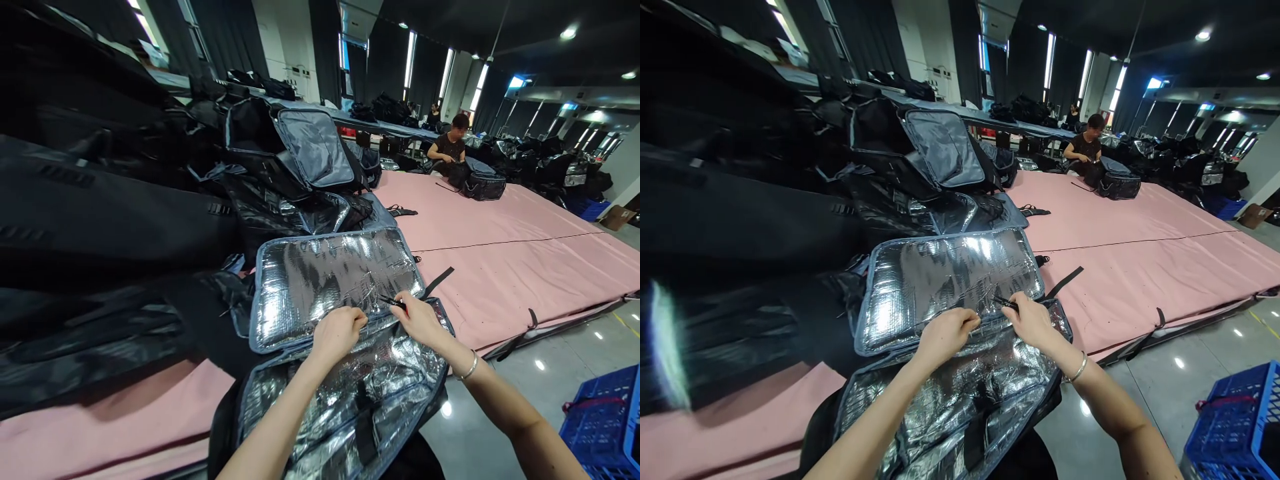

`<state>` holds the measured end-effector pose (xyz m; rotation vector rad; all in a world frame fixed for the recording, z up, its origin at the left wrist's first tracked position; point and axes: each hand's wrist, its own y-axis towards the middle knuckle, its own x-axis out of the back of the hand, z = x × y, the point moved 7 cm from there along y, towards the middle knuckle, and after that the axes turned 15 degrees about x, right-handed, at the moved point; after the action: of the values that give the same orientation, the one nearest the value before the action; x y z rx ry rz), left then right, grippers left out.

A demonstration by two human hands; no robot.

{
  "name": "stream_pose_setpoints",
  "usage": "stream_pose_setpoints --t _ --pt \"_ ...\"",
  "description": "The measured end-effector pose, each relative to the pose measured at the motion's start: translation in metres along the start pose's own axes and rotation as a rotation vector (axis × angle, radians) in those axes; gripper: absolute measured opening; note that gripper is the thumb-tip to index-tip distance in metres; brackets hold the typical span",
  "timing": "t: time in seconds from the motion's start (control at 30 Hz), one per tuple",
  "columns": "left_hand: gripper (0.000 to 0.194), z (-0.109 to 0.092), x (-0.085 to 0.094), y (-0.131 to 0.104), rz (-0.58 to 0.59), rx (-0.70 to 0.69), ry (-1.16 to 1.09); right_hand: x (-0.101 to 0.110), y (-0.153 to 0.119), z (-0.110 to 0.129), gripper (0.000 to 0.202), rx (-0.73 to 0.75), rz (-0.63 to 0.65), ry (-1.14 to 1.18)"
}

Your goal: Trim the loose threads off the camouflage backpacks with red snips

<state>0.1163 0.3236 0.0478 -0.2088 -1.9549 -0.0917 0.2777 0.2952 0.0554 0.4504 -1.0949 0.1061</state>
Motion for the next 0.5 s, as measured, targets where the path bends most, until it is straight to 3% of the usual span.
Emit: stream_pose_setpoints --t 0.2,0.5 --pt "0.021 0.004 0.0 0.009 0.112 0.03 -0.012 0.009 0.004 0.025 0.014 0.49 -0.044 -0.272" --pt "0.025 0.008 -0.003 0.012 0.132 0.017 -0.046 0.008 0.011 0.03 0.022 0.737 0.027 -0.413"
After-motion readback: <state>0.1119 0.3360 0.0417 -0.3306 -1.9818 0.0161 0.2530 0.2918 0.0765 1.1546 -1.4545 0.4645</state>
